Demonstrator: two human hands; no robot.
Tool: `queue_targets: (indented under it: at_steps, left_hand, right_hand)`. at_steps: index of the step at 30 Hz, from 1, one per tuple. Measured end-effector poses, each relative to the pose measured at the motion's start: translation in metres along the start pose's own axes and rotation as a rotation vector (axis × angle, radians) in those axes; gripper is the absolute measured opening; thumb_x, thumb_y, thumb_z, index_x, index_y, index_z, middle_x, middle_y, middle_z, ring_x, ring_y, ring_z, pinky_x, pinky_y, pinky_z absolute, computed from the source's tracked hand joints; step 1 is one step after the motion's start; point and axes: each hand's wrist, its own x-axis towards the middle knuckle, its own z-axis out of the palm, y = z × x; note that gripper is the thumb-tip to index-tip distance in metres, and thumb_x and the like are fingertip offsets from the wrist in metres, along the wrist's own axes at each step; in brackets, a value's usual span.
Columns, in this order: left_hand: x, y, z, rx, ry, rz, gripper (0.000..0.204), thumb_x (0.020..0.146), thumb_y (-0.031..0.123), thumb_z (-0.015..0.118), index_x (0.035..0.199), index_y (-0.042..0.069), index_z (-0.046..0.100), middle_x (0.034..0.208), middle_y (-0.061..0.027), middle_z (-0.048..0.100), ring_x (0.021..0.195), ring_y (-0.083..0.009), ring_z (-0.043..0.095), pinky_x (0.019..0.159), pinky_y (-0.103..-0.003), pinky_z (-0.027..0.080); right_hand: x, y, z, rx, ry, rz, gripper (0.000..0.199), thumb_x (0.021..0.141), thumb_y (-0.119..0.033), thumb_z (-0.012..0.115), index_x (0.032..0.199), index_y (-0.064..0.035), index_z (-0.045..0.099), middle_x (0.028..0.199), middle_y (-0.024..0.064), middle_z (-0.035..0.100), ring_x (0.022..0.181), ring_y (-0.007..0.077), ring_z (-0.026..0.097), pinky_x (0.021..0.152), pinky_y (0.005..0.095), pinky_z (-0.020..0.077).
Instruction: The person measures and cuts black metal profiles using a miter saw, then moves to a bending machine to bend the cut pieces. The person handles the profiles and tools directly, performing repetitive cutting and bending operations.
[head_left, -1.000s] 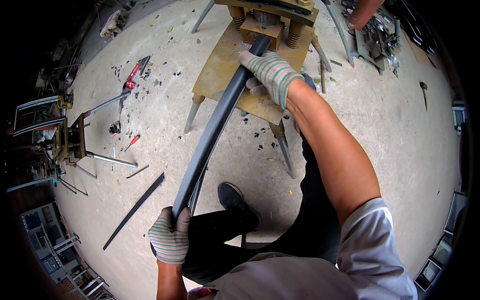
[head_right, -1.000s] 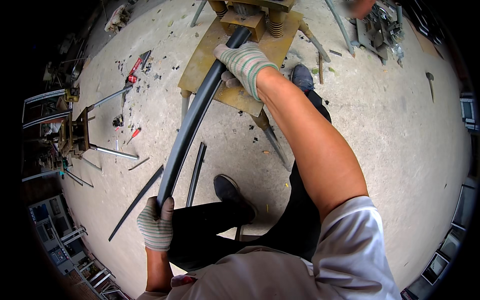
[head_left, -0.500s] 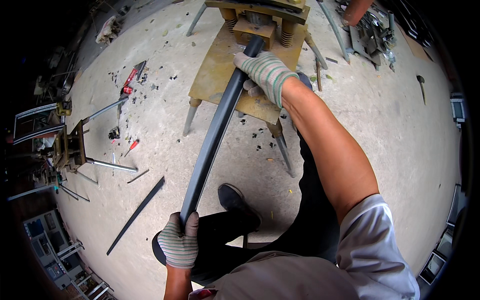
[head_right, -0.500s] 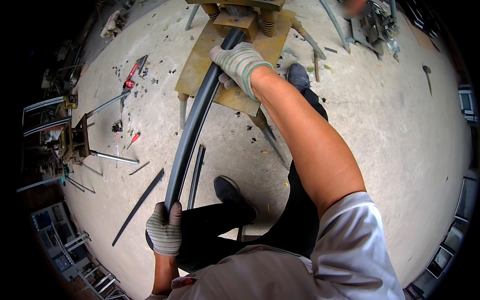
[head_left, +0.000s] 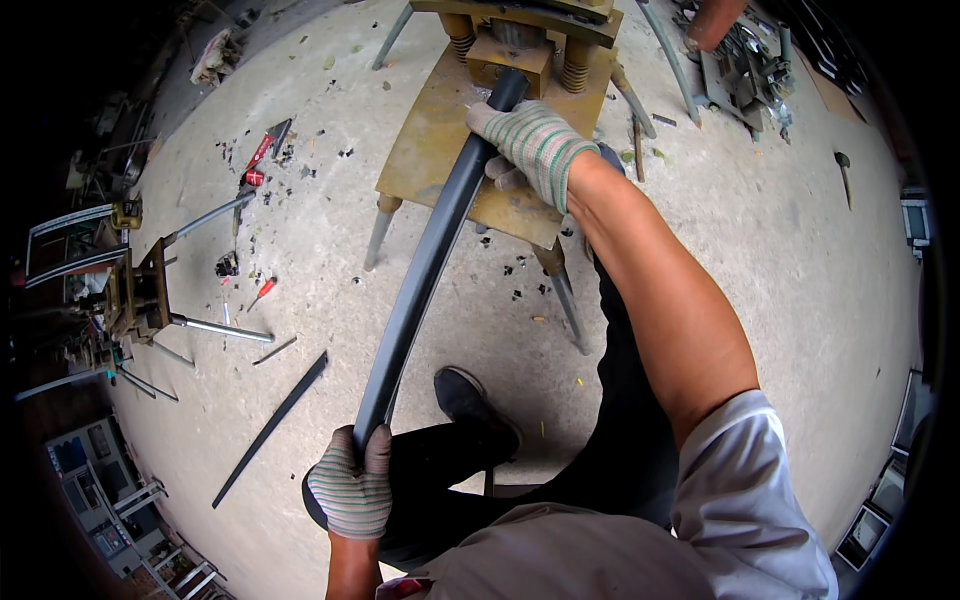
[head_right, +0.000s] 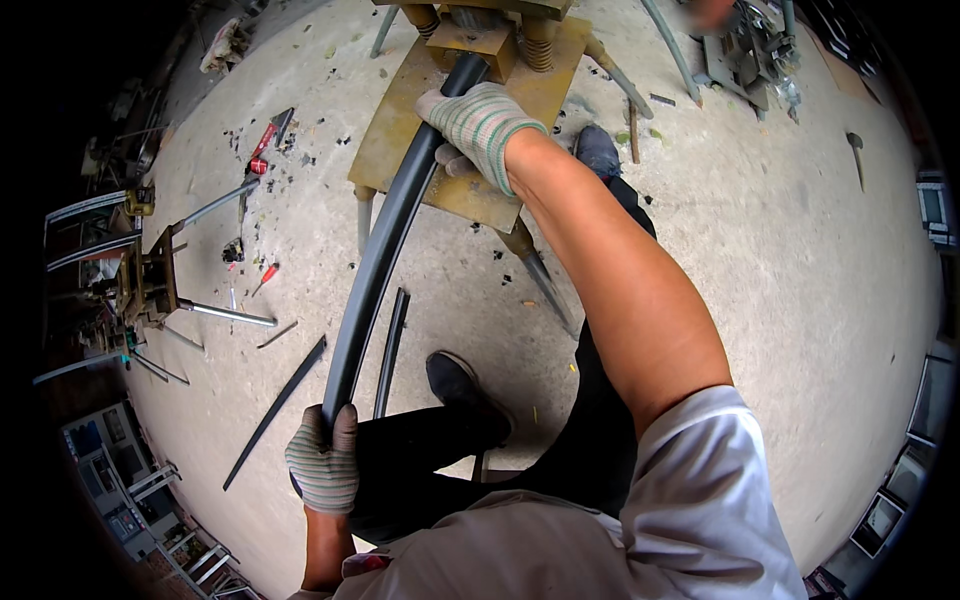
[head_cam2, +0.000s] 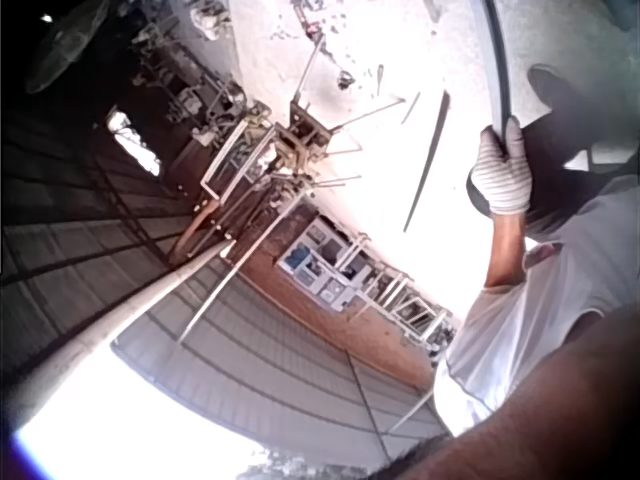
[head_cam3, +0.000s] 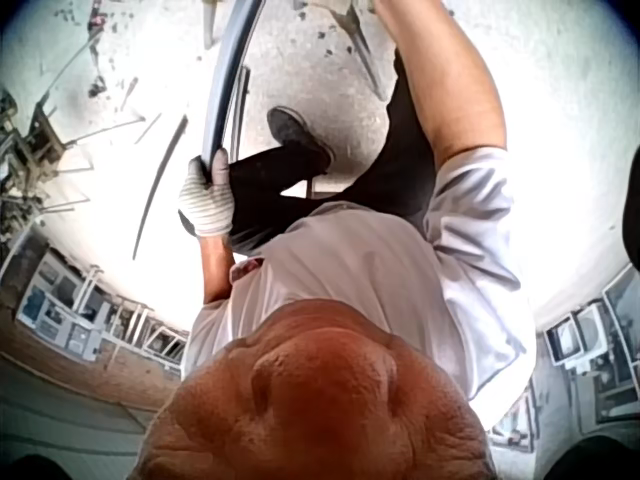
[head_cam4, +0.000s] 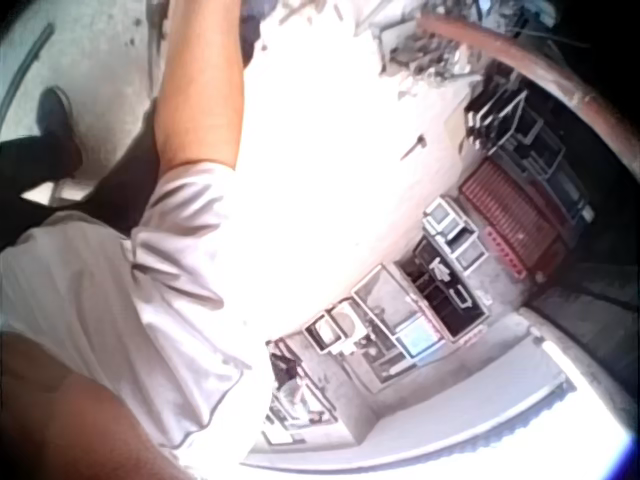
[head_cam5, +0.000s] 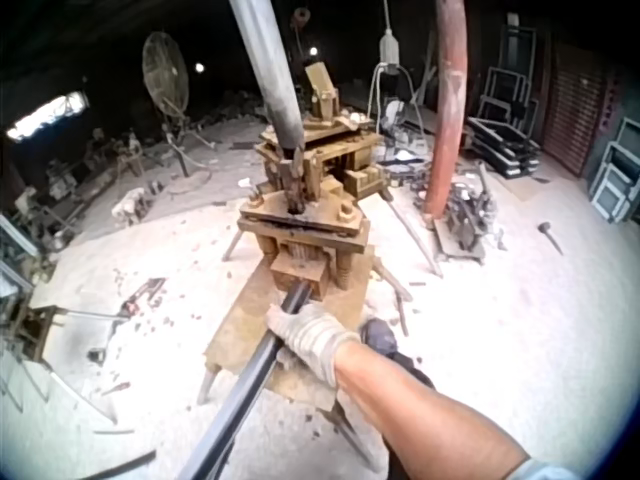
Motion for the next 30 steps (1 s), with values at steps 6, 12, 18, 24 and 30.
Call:
queue_targets:
  at_steps: [6, 12, 18, 24, 30]
  left_hand:
    - [0.007, -0.008, 0.004, 0.058, 0.054, 0.065, 0.035, 0.099, 0.033, 0.073, 0.097, -0.002, 0.07, 0.064, -0.0165, 0.061, 0.055, -0.0263, 0.058, 0.056, -0.036, 0.047]
    - [0.008, -0.004, 0.001, 0.0, 0.008, 0.019, 0.035, 0.1, 0.033, 0.072, 0.096, -0.002, 0.067, 0.064, -0.0152, 0.058, 0.056, -0.0225, 0.052, 0.057, -0.037, 0.046]
    - [0.007, 0.0, 0.003, -0.01, 0.032, 0.033, 0.035, 0.099, 0.033, 0.073, 0.099, -0.002, 0.068, 0.065, -0.0166, 0.059, 0.056, -0.025, 0.052, 0.057, -0.037, 0.047]
    - [0.024, -0.02, 0.001, 0.036, 0.081, 0.086, 0.031, 0.096, 0.031, 0.076, 0.096, 0.0, 0.071, 0.069, -0.0165, 0.064, 0.059, -0.0311, 0.063, 0.058, -0.037, 0.05]
    - [0.035, -0.023, -0.006, 0.038, 0.034, 0.08, 0.031, 0.095, 0.03, 0.077, 0.096, 0.0, 0.07, 0.068, -0.0168, 0.063, 0.058, -0.0302, 0.061, 0.058, -0.037, 0.049]
  right_hand:
    - [0.003, 0.003, 0.0, 0.033, -0.032, -0.006, 0.042, 0.099, -0.043, 0.069, 0.103, -0.0012, 0.068, 0.084, 0.0051, 0.068, 0.06, 0.0119, 0.062, 0.046, 0.0245, 0.0541]
    - [0.003, 0.003, 0.001, 0.022, -0.021, -0.021, 0.043, 0.098, -0.044, 0.071, 0.103, -0.0009, 0.068, 0.083, 0.0055, 0.068, 0.061, 0.0116, 0.062, 0.045, 0.0241, 0.0538]
    - [0.0, 0.002, 0.001, 0.0, -0.018, -0.012, 0.041, 0.098, -0.043, 0.071, 0.1, -0.0021, 0.066, 0.079, 0.0043, 0.064, 0.06, 0.0124, 0.061, 0.046, 0.0244, 0.0542]
    - [-0.001, 0.0, 0.006, 0.035, 0.013, 0.022, 0.038, 0.099, -0.04, 0.07, 0.105, -0.0032, 0.064, 0.081, 0.0042, 0.063, 0.058, 0.0127, 0.061, 0.047, 0.0253, 0.057]
    - [0.003, 0.002, 0.008, 0.065, 0.008, 0.019, 0.037, 0.099, -0.039, 0.07, 0.11, -0.0041, 0.063, 0.084, 0.0035, 0.063, 0.062, 0.0127, 0.065, 0.051, 0.0248, 0.0598]
